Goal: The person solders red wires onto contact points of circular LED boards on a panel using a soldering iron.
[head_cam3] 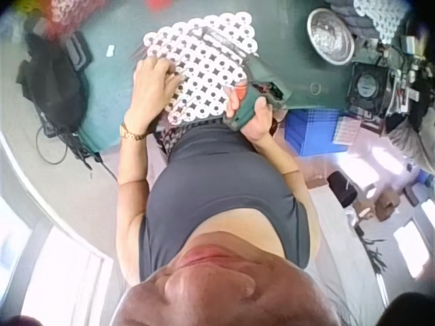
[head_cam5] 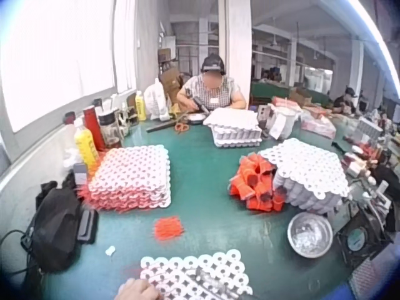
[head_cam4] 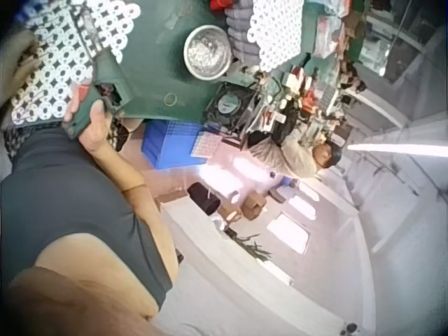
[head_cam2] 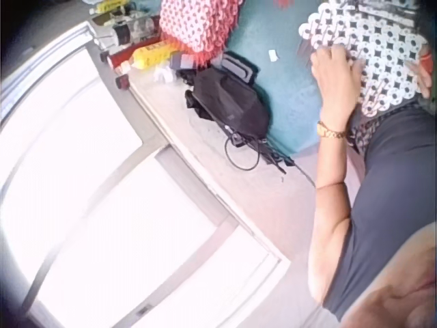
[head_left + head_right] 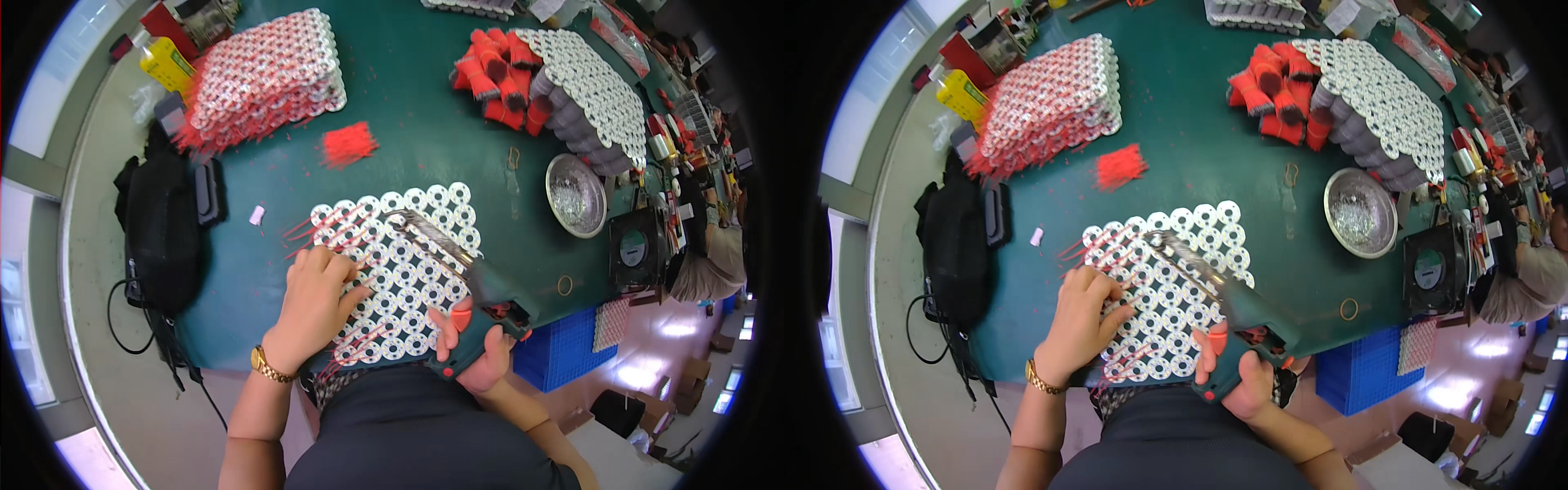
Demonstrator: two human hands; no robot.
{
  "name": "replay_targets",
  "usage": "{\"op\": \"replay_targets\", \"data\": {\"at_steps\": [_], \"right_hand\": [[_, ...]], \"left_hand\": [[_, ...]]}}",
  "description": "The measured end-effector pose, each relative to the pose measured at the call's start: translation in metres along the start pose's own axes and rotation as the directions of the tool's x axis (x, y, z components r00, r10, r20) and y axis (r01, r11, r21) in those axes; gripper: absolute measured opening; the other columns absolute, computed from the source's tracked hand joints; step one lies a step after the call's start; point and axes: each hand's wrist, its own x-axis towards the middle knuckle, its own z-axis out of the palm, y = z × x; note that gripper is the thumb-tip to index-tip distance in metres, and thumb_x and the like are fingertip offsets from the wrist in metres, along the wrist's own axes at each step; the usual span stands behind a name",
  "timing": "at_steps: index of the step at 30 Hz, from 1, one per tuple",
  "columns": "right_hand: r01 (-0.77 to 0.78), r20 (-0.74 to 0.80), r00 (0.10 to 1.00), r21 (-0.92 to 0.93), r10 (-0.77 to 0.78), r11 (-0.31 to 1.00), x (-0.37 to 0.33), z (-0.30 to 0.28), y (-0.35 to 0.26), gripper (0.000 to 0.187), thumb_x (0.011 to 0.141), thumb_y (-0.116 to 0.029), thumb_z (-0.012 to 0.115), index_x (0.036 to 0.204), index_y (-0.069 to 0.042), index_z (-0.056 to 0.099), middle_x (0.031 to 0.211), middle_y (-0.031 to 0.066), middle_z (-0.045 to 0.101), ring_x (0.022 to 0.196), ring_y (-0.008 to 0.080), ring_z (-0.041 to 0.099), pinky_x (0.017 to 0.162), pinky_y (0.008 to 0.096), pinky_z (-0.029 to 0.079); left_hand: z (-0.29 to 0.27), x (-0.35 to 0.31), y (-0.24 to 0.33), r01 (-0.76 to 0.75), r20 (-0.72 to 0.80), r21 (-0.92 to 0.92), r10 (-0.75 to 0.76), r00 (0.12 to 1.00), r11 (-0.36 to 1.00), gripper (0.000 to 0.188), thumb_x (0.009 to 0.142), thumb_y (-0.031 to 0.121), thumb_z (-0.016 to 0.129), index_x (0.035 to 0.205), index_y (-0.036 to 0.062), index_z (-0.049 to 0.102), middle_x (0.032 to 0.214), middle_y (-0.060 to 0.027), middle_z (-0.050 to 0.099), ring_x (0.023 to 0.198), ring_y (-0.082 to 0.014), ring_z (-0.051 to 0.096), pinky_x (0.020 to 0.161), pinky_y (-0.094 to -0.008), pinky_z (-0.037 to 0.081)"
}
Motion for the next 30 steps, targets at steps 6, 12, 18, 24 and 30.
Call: {"op": "replay_targets", "data": {"at_steps": [6,12,18,24,30], "right_hand": [[0.227,-0.057,0.971,-0.075,-0.232,0.971,0.009,0.000,0.007,0.063,0.095,-0.059,0.047,0.127,-0.004,0.042,0.082,0.0090,0.054,0.072,0.0235,0.062,0.112,0.0484,0.031],[0.243,-0.049,0.968,-0.084,-0.247,0.967,0.009,-0.002,0.017,0.064,0.095,-0.060,0.045,0.126,-0.004,0.043,0.082,0.0087,0.054,0.069,0.0231,0.061,0.111,0.0467,0.032],[0.266,-0.064,0.958,-0.152,-0.278,0.952,0.005,0.014,0.024,0.067,0.093,-0.062,0.049,0.126,-0.004,0.042,0.081,0.0105,0.055,0.069,0.0235,0.060,0.081,0.0379,0.049],[0.300,-0.029,0.954,0.011,-0.300,0.954,0.006,0.014,0.027,0.061,0.095,-0.055,0.052,0.130,-0.006,0.043,0.086,0.0087,0.054,0.083,0.0258,0.062,0.095,0.0452,0.043],[0.257,0.032,0.966,-0.026,-0.257,0.966,-0.007,-0.007,0.008,0.068,0.091,-0.059,0.057,0.131,-0.007,0.042,0.089,0.0083,0.055,0.085,0.0254,0.063,0.099,0.0480,0.041]], "left_hand": [[-0.003,0.083,-0.036,0.018,-0.258,-0.097,-0.043,0.965,0.995,0.014,0.082,0.010,0.071,0.091,0.0033,0.062,0.097,-0.0123,0.057,0.080,-0.0310,0.055,0.070,-0.0396,0.045],[0.013,0.132,-0.050,0.029,-0.274,0.539,0.143,0.951,0.842,0.012,0.084,0.018,0.068,0.090,0.0104,0.060,0.093,-0.0071,0.057,0.093,-0.0260,0.054,0.077,-0.0409,0.041],[0.015,0.134,-0.053,0.112,-0.363,0.478,0.080,0.928,0.871,0.008,0.089,0.016,0.063,0.089,0.0097,0.057,0.093,-0.0075,0.058,0.093,-0.0281,0.054,0.080,-0.0439,0.039],[-0.003,0.119,-0.036,0.121,-0.437,-0.198,-0.198,0.877,0.973,0.005,0.093,0.005,0.061,0.094,-0.0006,0.061,0.081,-0.0063,0.066,0.069,-0.0144,0.060,0.063,-0.0300,0.048],[-0.021,0.065,0.003,0.156,-0.159,-0.779,-0.432,0.887,0.608,0.007,0.096,0.004,0.059,0.095,-0.0024,0.062,0.084,-0.0050,0.067,0.070,-0.0083,0.061,0.065,-0.0211,0.051]]}}
